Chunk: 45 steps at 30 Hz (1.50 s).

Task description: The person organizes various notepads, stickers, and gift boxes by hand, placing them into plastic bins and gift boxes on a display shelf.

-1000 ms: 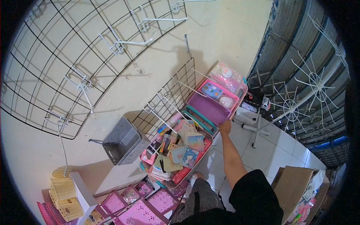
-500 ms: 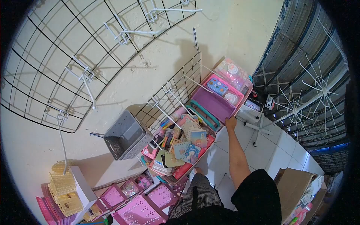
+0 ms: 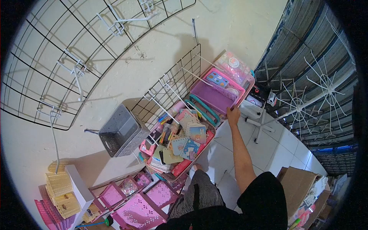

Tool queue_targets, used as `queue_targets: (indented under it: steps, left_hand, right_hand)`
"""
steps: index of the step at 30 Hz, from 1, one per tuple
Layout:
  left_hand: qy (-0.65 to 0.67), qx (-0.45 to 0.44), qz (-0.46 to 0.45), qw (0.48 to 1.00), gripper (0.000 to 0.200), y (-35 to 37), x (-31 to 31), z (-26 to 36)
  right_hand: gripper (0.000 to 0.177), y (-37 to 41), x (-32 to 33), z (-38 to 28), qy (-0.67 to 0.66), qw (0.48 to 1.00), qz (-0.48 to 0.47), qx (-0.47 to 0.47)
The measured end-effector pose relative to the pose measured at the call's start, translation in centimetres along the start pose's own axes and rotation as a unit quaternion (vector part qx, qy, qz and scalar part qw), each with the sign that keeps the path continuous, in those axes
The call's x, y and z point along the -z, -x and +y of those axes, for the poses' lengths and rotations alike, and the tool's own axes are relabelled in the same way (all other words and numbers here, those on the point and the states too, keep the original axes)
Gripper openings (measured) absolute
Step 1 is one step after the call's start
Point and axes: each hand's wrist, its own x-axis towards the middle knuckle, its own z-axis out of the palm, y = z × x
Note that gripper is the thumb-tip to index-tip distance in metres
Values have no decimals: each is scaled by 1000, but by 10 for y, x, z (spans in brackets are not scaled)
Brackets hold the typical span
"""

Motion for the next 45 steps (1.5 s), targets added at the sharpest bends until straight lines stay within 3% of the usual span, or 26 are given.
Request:
queue_targets:
  steps: [3,6,8,12,14,16,17,18,19,21,23,24,27,28,33,35,36,37,38,39,41,43,44,45]
  left_hand:
    - [3,0,-8,1000,30,2,2,-1]
    - [3,4,-16,1000,30,7,6,-4]
    - [3,8,-22,1000,30,12,10,-7]
    - [11,30,-52,998,30,15,21,-11]
    - [29,39,-21,999,26,14,21,-9]
    - [41,53,12,998,22,13,18,-13]
    - [109,114,-38,987,32,11,13,-17]
    - [173,176,-85,965,43,12,14,-24]
    - [211,190,-60,957,41,4,26,-11]
    - [202,218,-26,954,46,4,13,-22]
    - [261,220,-20,940,45,-7,22,-10]
    - [357,218,-36,908,41,-11,19,-15]
    - [399,184,2,898,32,-23,15,-15]
    - [458,190,11,868,31,-28,17,-12]
    - [469,155,-41,869,20,-40,22,-40]
    - [540,176,-111,815,17,-41,25,-59]
    - [590,196,-153,769,17,-42,27,-68]
    - [638,212,-194,715,17,-43,29,-75]
    - [697,221,-228,643,21,-46,37,-80]
    - [691,210,-270,637,27,-50,46,-87]
    - [712,219,-300,596,42,-47,45,-102]
    - [727,189,-299,589,48,-49,40,-115]
    - [739,156,-292,587,55,-50,37,-120]
    - [743,151,-299,579,55,-52,35,-125]
  right_hand:
    - [23,-11,2,-14,44,996,57,58]
    - [27,-23,19,-38,4,999,25,27]
    - [31,-30,34,-55,-3,998,-21,-55]
    - [30,-33,69,-65,-23,998,23,-50]
    - [33,-24,105,-72,-41,993,8,-111]
    - [32,-18,122,-27,2,997,33,-76]
    - [30,-8,146,-37,-89,990,35,-100]
    - [27,2,173,-50,-76,988,41,-129]
    - [22,13,195,-68,-96,985,50,-135]
    - [20,24,221,-58,-60,994,43,-83]
    - [20,41,253,-89,-10,999,29,-19]
    - [19,52,266,-106,26,999,26,10]
    - [16,85,295,-138,-31,999,0,39]
    - [15,96,303,-145,-54,997,-19,48]
    - [21,165,324,-196,-233,964,-105,79]
    - [29,193,326,-211,-330,933,-138,47]
    - [24,197,332,-213,-358,888,-268,103]
    - [24,211,326,-216,-360,884,-275,112]
    - [21,236,318,-233,-366,901,-216,90]
    - [23,254,310,-243,-367,915,-154,66]
    - [39,273,294,-247,-300,905,-296,57]
    - [34,321,263,-271,-353,887,-297,30]
    - [27,338,249,-283,-331,878,-344,10]
    - [19,350,236,-287,-335,837,-425,79]
